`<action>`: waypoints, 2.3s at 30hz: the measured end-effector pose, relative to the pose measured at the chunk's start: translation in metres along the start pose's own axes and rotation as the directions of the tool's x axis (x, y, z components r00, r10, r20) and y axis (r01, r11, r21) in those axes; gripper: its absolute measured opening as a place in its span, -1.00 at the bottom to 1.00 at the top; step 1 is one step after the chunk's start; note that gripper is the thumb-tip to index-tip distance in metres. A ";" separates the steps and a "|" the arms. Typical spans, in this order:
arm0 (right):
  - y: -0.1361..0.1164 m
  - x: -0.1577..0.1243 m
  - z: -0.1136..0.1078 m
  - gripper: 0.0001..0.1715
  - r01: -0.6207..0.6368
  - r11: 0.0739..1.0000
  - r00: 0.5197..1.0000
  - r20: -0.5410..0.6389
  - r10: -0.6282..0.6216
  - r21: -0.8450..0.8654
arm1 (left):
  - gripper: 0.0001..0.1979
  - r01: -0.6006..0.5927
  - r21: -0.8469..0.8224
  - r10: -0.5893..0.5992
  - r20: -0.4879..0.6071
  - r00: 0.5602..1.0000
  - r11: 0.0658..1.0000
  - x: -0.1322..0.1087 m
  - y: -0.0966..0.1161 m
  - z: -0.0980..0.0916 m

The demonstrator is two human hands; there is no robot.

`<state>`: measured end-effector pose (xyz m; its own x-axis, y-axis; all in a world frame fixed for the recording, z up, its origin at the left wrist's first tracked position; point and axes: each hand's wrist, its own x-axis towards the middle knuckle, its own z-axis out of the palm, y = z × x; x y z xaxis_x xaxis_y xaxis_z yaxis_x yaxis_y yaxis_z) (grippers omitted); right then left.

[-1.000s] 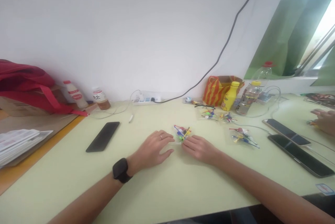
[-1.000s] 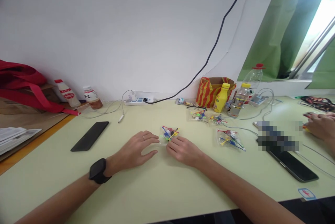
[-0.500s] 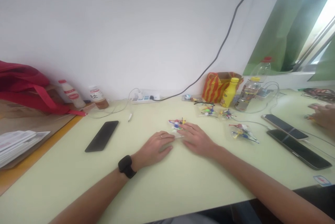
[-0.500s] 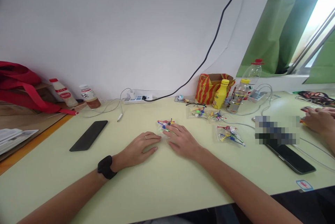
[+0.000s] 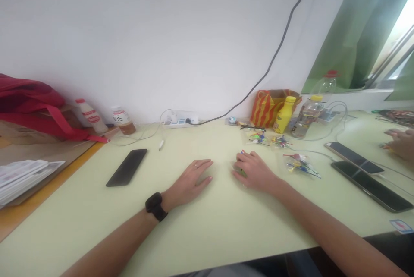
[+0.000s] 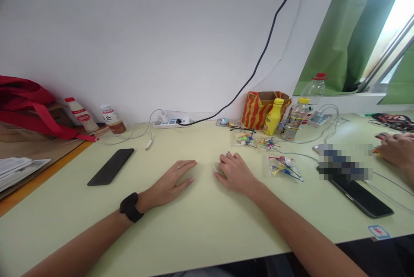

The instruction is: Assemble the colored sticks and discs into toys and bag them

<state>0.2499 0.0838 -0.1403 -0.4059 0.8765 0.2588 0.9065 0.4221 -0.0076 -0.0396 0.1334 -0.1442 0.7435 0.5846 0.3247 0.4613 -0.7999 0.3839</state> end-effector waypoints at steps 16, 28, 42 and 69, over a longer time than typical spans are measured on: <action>-0.018 -0.005 0.009 -0.31 0.063 0.915 0.993 0.065 -0.097 0.398 | -0.45 0.048 0.102 -0.061 0.137 0.989 0.994 -0.007 -0.001 0.002; -0.020 -0.005 0.009 -0.01 0.042 0.921 0.976 0.180 -0.121 0.387 | -0.25 0.036 0.164 -0.070 0.204 0.976 0.986 -0.006 0.002 -0.001; -0.029 -0.003 0.010 0.05 0.028 0.925 0.977 0.187 -0.106 0.378 | -0.18 0.027 0.174 -0.066 0.224 0.972 0.984 -0.004 0.008 0.000; -0.025 -0.003 0.013 0.05 0.038 0.924 0.976 0.185 -0.116 0.380 | -0.17 0.016 0.164 -0.052 0.217 0.975 0.986 -0.006 0.003 0.001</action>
<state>0.2266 0.0735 -0.1530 -0.5231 0.8490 0.0748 0.7781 0.5115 -0.3647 -0.0415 0.1272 -0.1459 0.8059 0.5820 0.1087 0.5463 -0.8017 0.2424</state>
